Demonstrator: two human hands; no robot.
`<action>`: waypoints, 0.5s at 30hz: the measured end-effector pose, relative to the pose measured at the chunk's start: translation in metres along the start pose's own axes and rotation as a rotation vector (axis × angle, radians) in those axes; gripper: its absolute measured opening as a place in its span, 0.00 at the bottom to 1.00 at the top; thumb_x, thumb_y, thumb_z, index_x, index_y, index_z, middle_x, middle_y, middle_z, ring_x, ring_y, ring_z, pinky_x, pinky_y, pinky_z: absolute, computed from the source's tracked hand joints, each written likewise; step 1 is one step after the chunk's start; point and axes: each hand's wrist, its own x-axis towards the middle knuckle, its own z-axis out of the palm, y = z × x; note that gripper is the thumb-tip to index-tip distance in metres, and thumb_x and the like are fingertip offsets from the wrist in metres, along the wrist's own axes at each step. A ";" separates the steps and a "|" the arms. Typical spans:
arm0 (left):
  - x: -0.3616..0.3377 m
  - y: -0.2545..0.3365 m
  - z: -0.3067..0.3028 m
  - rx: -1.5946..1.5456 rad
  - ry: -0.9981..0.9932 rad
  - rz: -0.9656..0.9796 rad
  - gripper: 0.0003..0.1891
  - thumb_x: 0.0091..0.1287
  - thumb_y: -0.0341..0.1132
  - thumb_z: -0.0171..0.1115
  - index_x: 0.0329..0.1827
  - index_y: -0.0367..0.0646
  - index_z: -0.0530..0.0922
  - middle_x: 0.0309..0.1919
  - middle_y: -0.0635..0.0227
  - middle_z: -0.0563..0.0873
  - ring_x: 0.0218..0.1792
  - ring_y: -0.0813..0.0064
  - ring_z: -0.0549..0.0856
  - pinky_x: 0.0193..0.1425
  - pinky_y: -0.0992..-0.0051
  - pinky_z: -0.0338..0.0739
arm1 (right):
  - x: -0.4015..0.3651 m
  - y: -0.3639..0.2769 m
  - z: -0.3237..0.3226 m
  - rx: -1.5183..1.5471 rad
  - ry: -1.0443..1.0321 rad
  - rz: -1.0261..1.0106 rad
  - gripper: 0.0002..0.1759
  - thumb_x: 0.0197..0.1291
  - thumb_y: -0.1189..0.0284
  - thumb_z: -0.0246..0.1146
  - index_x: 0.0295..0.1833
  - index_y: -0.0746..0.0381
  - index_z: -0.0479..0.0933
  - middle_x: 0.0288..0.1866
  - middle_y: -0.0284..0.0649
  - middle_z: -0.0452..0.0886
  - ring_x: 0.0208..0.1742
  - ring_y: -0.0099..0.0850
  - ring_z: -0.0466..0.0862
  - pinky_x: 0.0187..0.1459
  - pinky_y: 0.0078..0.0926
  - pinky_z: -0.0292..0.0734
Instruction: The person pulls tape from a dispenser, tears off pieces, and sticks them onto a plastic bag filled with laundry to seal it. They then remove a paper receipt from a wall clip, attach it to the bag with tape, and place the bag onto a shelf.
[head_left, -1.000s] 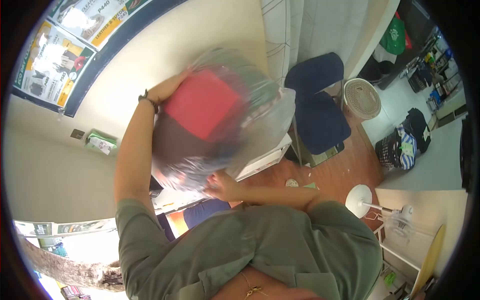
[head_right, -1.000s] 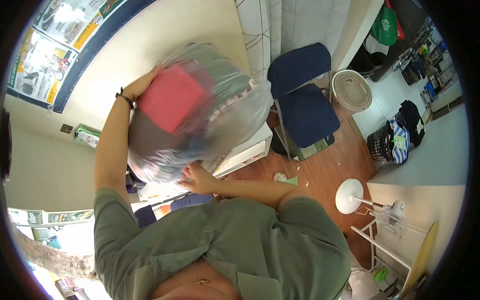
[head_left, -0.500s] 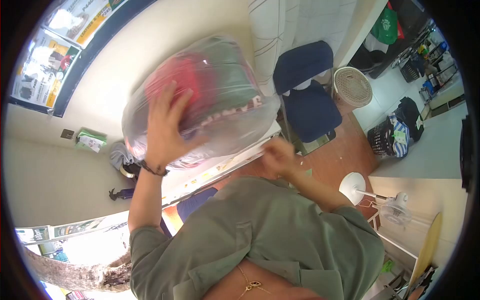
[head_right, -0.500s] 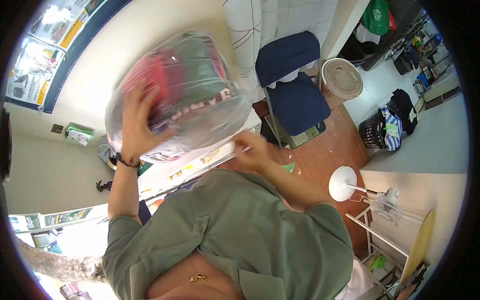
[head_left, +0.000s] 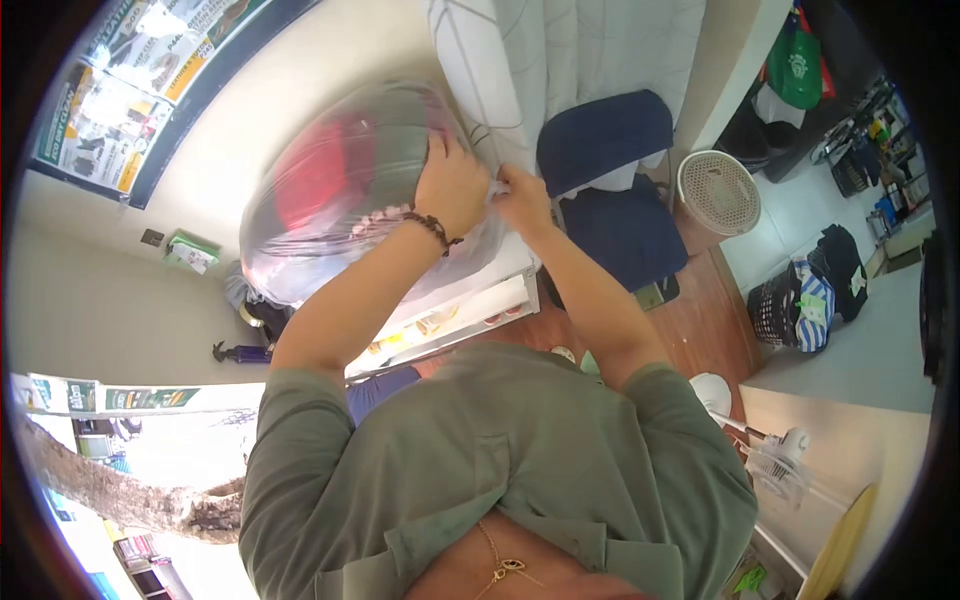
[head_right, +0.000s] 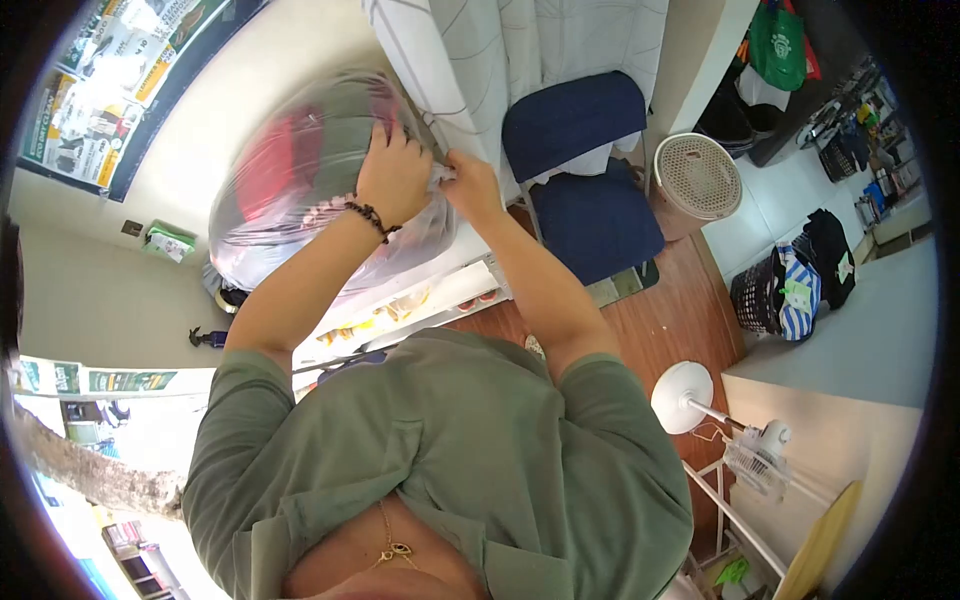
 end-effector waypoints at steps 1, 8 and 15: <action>0.004 0.004 0.004 0.069 -0.036 -0.007 0.12 0.58 0.39 0.63 0.43 0.48 0.85 0.42 0.63 0.87 0.56 0.59 0.80 0.63 0.53 0.65 | -0.002 0.003 0.011 0.012 0.055 -0.006 0.13 0.45 0.77 0.67 0.40 0.66 0.77 0.35 0.52 0.82 0.36 0.49 0.83 0.39 0.37 0.77; 0.020 -0.001 0.015 -0.106 -0.012 -0.066 0.05 0.58 0.36 0.62 0.31 0.51 0.85 0.30 0.72 0.87 0.41 0.69 0.84 0.53 0.61 0.71 | -0.036 0.006 0.003 0.354 0.161 -0.245 0.11 0.49 0.73 0.70 0.35 0.66 0.76 0.29 0.44 0.81 0.32 0.39 0.83 0.36 0.30 0.78; 0.014 -0.009 0.006 -0.241 -0.082 -0.006 0.08 0.53 0.37 0.66 0.36 0.53 0.85 0.31 0.69 0.87 0.43 0.68 0.83 0.53 0.63 0.70 | -0.009 0.010 0.005 0.313 -0.021 0.064 0.11 0.51 0.72 0.69 0.40 0.65 0.80 0.33 0.43 0.84 0.33 0.37 0.84 0.37 0.30 0.77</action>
